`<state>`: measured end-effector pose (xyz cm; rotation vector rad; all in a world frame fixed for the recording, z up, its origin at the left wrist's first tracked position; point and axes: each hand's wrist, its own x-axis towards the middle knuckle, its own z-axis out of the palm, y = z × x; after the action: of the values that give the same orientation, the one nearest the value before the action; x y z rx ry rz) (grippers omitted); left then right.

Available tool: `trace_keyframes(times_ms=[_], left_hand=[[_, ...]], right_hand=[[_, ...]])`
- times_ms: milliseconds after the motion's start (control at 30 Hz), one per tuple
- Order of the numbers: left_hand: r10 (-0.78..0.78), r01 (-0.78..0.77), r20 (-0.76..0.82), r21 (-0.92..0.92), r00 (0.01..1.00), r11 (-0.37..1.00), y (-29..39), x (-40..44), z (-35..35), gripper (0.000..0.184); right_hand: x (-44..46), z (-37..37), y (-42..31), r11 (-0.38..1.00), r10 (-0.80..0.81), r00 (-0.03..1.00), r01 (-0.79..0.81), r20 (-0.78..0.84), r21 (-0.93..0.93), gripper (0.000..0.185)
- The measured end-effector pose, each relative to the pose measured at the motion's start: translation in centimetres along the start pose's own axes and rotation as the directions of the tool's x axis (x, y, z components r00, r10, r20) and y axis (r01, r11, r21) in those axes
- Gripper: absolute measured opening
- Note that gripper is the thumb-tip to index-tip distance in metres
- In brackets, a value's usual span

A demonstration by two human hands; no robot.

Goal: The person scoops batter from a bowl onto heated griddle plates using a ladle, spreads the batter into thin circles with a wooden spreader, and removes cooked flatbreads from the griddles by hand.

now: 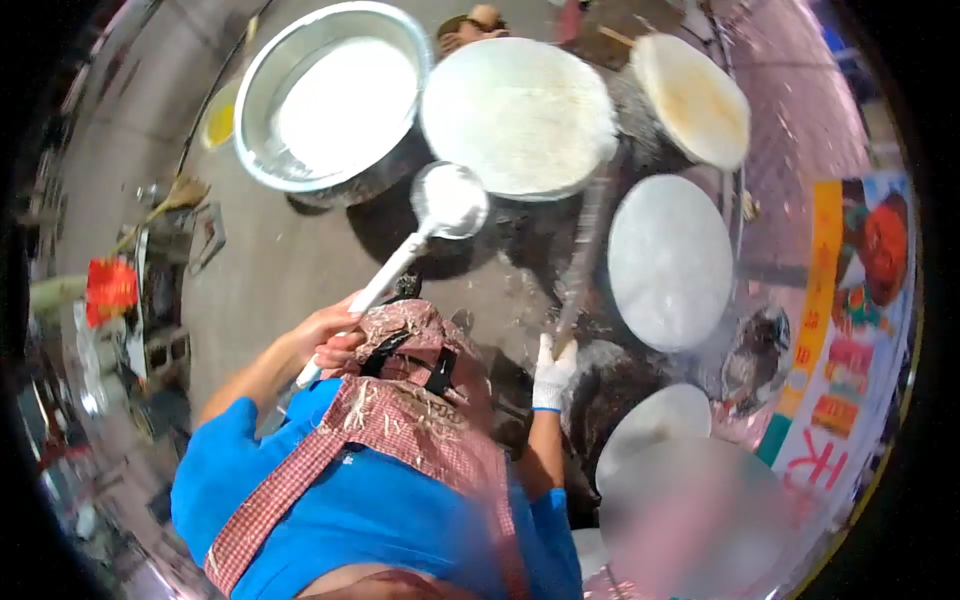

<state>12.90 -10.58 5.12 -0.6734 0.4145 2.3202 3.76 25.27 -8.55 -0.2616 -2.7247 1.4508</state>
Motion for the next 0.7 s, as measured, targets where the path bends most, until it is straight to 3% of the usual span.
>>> trace_keyframes(times_ms=[67,100,200,300,333,467,500,600,633,700], left_hand=[[0.169,-0.171,-0.134,-0.010,0.977,0.985,-1.3,-3.8,-1.4,0.053],[0.193,-0.213,-0.233,-0.065,0.953,0.975,-2.0,-5.4,-2.2,0.051],[0.227,-0.324,-0.407,-0.188,0.885,0.927,-3.3,-9.1,-5.7,0.046],[0.263,-0.420,-0.475,-0.259,0.839,0.870,-4.4,-11.7,-8.5,0.044],[0.258,-0.442,-0.498,-0.297,0.828,0.846,-4.7,-12.5,-9.4,0.043],[0.245,-0.508,-0.521,-0.452,0.817,0.733,-6.1,-13.1,-12.0,0.043],[0.204,-0.521,-0.570,-0.473,0.796,0.711,-6.6,-13.0,-12.8,0.045],[0.142,-0.527,-0.597,-0.542,0.789,0.654,-6.3,-13.0,-14.3,0.044],[0.111,-0.524,-0.624,-0.531,0.773,0.665,-6.5,-12.9,-14.6,0.044],[0.152,-0.529,-0.564,-0.599,0.811,0.601,-7.0,-12.8,-15.8,0.045]], right_hand=[[1.2,2.2,1.6,0.859,0.069,0.943,0.110,0.325,-0.500,0.030],[1.6,4.3,1.4,0.764,0.050,0.904,0.239,0.425,-0.599,0.027],[4.5,11.4,3.2,0.518,-0.054,0.627,0.683,0.777,-0.515,0.025],[7.4,19.1,2.3,0.251,-0.158,0.400,0.900,0.903,-0.355,0.023],[8.7,22.2,1.9,0.236,-0.018,0.324,0.921,0.946,-0.311,0.023],[13.7,33.4,2.8,0.144,0.090,0.241,0.957,0.966,-0.252,0.030],[14.8,35.9,3.3,0.210,0.144,0.277,0.929,0.950,-0.303,0.034],[17.5,41.0,6.2,0.178,0.254,0.246,0.939,0.935,-0.295,0.045],[18.3,41.8,9.8,0.242,0.183,0.308,0.906,0.934,-0.346,0.049],[18.6,41.8,11.2,0.260,0.109,0.294,0.914,0.950,-0.313,0.049]])
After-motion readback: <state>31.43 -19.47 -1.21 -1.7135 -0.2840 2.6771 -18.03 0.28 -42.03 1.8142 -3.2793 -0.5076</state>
